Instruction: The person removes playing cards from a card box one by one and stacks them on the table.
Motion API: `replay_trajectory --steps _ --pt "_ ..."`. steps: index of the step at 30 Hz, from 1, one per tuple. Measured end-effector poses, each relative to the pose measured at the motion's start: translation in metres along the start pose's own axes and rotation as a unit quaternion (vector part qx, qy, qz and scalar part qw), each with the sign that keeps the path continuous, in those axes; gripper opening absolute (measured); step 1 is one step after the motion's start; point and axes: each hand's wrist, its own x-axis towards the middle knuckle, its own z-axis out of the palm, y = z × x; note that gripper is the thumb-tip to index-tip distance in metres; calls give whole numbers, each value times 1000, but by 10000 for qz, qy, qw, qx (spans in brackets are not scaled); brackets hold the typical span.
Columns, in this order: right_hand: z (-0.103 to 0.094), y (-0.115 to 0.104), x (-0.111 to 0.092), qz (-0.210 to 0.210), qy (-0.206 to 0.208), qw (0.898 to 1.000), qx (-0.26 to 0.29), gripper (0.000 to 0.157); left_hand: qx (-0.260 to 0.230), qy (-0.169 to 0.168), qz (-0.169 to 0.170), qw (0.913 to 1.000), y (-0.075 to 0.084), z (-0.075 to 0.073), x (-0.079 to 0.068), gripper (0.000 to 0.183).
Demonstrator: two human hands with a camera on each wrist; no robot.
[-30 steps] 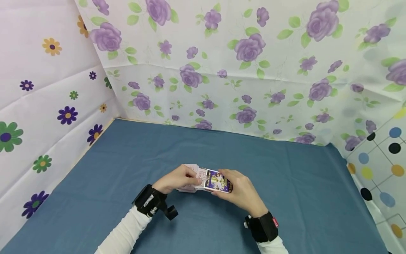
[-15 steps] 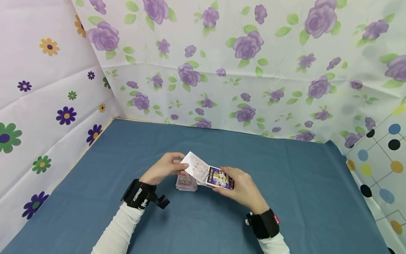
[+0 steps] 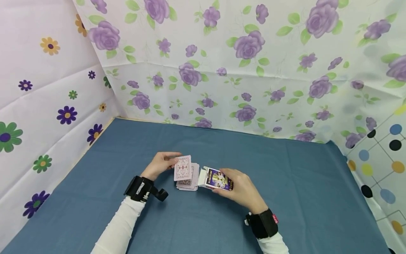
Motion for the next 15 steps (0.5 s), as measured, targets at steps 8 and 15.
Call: replay_trajectory --steps 8,15 --pt "2 -1 -1 132 -162 9998 51 66 915 537 -302 9939 -9 13 5 36" --pt "2 0 -1 172 -235 9995 101 66 1567 885 54 9837 -11 22 5 31"
